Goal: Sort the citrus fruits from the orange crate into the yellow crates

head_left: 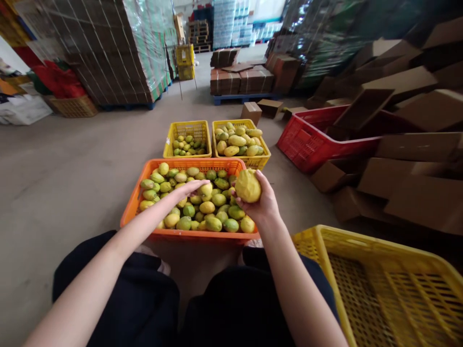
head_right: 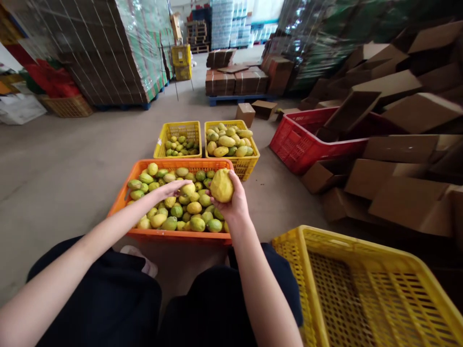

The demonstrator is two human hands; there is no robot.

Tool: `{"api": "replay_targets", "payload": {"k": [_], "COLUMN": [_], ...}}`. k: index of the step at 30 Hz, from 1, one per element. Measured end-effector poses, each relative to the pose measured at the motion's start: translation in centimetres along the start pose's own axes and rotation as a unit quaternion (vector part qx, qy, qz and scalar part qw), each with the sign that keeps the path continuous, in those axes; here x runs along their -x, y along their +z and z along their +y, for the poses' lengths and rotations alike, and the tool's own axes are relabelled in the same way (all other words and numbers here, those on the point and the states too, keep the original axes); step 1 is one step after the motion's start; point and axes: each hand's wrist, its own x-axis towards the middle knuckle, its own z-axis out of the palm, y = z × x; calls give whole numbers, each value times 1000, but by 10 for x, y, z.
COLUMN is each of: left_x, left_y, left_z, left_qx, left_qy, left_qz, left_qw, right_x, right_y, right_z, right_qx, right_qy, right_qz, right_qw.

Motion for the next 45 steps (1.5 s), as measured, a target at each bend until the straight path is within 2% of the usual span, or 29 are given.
{"api": "replay_targets", "payload": {"k": [2, 4, 8, 12, 15, 17, 20, 25, 27, 30, 34, 38, 41, 45], "left_x": [26, 54, 97, 111, 108, 105, 102, 103, 104, 107, 109, 108, 110, 119], "left_y": [-17, -28, -33, -25, -19, -16, -15, -19, -22, -28, -35, -36, -35, -30], "left_z": [18, 31, 34, 20, 17, 19, 22, 24, 25, 28, 29, 27, 29, 35], "left_qx": [76, 166, 347, 453, 517, 537, 513, 324, 252, 184, 105, 96, 120, 199], "left_qy": [-53, -70, -8, 42, 29, 24, 67, 250, 306, 345, 379, 378, 347, 290], "left_qz": [11, 11, -4, 7, 25, 26, 26, 4, -5, -10, -25, -22, -16, -11], "left_qw": [996, 984, 938, 890, 855, 843, 855, 912, 918, 920, 919, 921, 930, 936], "right_x": [-3, -7, -18, -27, -31, -32, -32, -24, -21, -22, -29, -34, -33, -28], "right_y": [6, 12, 22, 25, 24, 24, 27, 40, 45, 48, 46, 44, 43, 43], "right_z": [9, 22, 53, 78, 86, 89, 89, 88, 87, 84, 78, 75, 75, 76], "right_qx": [21, 34, 72, 130, 166, 197, 241, 275, 278, 279, 298, 340, 349, 342], "right_qy": [13, 19, 3, -58, -120, -158, -245, -376, -412, -460, -534, -572, -565, -537], "right_qz": [-1, 0, -25, -84, -140, -145, -130, -154, -160, -156, -157, -168, -167, -159], "right_qw": [1000, 999, 997, 986, 969, 957, 930, 872, 853, 829, 776, 727, 729, 755]}}
